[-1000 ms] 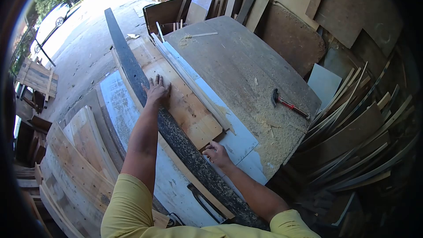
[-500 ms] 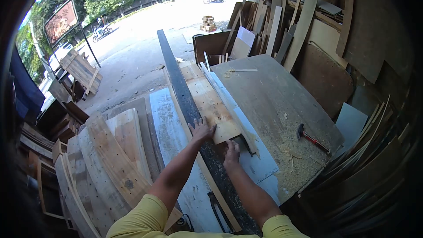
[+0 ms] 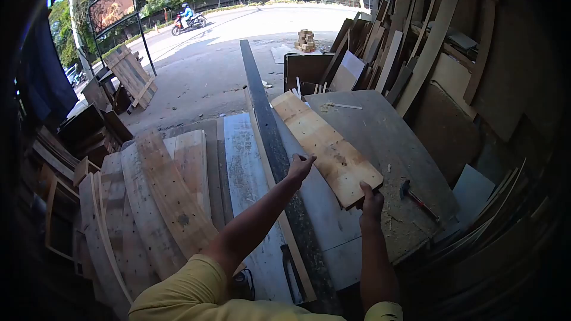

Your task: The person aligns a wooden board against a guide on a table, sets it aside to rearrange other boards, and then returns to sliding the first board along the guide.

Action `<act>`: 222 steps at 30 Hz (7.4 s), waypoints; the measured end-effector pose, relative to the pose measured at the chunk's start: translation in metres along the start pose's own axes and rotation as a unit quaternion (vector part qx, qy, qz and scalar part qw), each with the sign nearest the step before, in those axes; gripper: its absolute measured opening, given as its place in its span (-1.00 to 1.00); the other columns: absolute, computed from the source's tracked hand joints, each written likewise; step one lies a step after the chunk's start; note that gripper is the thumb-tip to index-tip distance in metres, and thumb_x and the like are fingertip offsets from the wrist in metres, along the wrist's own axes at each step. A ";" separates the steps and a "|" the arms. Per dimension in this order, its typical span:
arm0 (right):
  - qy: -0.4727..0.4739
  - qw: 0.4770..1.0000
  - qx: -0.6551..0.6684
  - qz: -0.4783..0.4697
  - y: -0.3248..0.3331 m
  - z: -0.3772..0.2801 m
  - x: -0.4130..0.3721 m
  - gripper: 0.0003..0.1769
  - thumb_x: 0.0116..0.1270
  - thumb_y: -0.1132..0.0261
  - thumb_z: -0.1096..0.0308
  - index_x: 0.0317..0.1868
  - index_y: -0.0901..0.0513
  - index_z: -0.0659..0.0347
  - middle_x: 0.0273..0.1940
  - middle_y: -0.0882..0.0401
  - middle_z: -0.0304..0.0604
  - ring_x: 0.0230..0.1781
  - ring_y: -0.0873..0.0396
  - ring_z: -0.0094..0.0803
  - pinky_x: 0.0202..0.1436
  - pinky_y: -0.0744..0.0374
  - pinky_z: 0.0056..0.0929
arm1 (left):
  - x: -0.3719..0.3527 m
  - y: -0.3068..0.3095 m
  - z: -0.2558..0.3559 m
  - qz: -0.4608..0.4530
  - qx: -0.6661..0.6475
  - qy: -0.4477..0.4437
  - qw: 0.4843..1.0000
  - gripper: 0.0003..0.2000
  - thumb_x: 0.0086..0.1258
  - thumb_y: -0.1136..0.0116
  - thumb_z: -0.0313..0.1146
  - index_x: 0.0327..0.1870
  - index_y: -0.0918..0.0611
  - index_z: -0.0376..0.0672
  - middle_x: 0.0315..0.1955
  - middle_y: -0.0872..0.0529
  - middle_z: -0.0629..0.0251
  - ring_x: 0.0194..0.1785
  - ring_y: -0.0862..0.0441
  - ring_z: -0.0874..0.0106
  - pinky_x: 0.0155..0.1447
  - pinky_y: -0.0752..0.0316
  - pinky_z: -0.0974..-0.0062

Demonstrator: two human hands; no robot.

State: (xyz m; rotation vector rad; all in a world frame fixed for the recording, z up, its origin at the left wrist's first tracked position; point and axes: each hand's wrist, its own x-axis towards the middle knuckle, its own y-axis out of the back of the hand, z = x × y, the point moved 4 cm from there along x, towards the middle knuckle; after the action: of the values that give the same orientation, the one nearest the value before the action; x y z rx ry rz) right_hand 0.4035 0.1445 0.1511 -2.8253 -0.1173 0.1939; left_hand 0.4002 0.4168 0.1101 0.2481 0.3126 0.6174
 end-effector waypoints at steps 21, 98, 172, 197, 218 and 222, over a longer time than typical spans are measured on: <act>0.209 0.964 -0.049 0.158 0.316 -0.154 -0.154 -0.45 0.27 -0.32 0.21 0.17 -0.51 0.41 -0.01 -0.58 0.00 -0.01 -0.61 -0.21 0.02 -0.63 -0.22 | -0.173 -0.245 0.024 -0.298 -0.365 0.136 0.872 -0.47 0.56 0.08 0.10 0.12 -0.56 -0.26 -0.03 -0.71 0.17 0.00 -0.70 0.25 0.15 -0.60 0.24; 0.169 0.855 -0.424 0.245 0.541 -0.145 -0.358 -0.25 0.51 -0.07 -0.16 0.33 -0.43 0.42 0.30 -0.44 0.11 0.33 -0.38 -0.10 0.43 -0.25 -0.24 | -0.580 -0.277 0.189 -0.364 -0.368 -0.351 0.781 -0.53 0.27 -0.42 -0.28 0.10 -0.49 -0.26 -0.07 -0.64 0.22 0.10 -0.54 0.49 0.18 -0.47 0.36; -0.075 0.771 -0.629 -0.073 0.417 0.094 -0.303 -0.16 0.44 0.07 -0.36 -0.23 -0.69 0.37 -0.20 -0.61 0.39 -0.04 -0.56 0.35 -0.02 -0.53 0.09 | -0.510 -0.195 -0.135 -0.491 0.271 -0.150 0.814 -0.73 0.37 -0.14 -0.24 -0.13 -0.66 -0.28 -0.40 -0.74 0.11 -0.29 -0.73 0.28 -0.15 -0.61 0.27; 0.008 0.768 -0.637 -0.058 0.397 0.097 -0.289 -0.31 0.44 -0.11 -0.21 -0.48 -0.63 0.33 -0.44 -0.58 0.33 -0.27 -0.61 0.27 -0.35 -0.54 0.06 | -0.274 -0.094 -0.146 -0.014 0.450 -0.259 0.854 -0.36 0.53 0.20 0.05 0.53 -0.22 -0.11 0.57 -0.11 0.28 0.64 0.14 0.17 0.62 0.41 0.05; -0.062 0.746 -0.658 -0.077 0.343 0.106 -0.241 -0.18 0.42 0.00 -0.34 -0.24 -0.70 0.41 -0.25 -0.65 0.39 -0.11 -0.62 0.31 -0.05 -0.60 0.09 | -0.279 -0.094 -0.141 -0.001 0.445 -0.271 0.853 -0.36 0.54 0.23 0.04 0.52 -0.23 -0.16 0.57 -0.08 0.25 0.64 0.15 0.17 0.62 0.41 0.03; -0.064 0.748 -0.657 -0.076 0.329 0.107 -0.231 -0.16 0.42 0.01 -0.35 -0.24 -0.70 0.43 -0.26 -0.64 0.41 -0.11 -0.62 0.33 -0.04 -0.59 0.11 | -0.276 -0.095 -0.144 0.003 0.444 -0.276 0.852 -0.37 0.54 0.23 0.05 0.51 -0.25 -0.16 0.57 -0.08 0.27 0.63 0.12 0.15 0.62 0.38 -0.01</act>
State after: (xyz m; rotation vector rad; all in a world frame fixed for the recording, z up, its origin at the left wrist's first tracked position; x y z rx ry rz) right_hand 0.1793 -0.1599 -0.0236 -4.1657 -0.8029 0.3747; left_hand 0.1858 0.1958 0.0053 1.2996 0.0135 0.3430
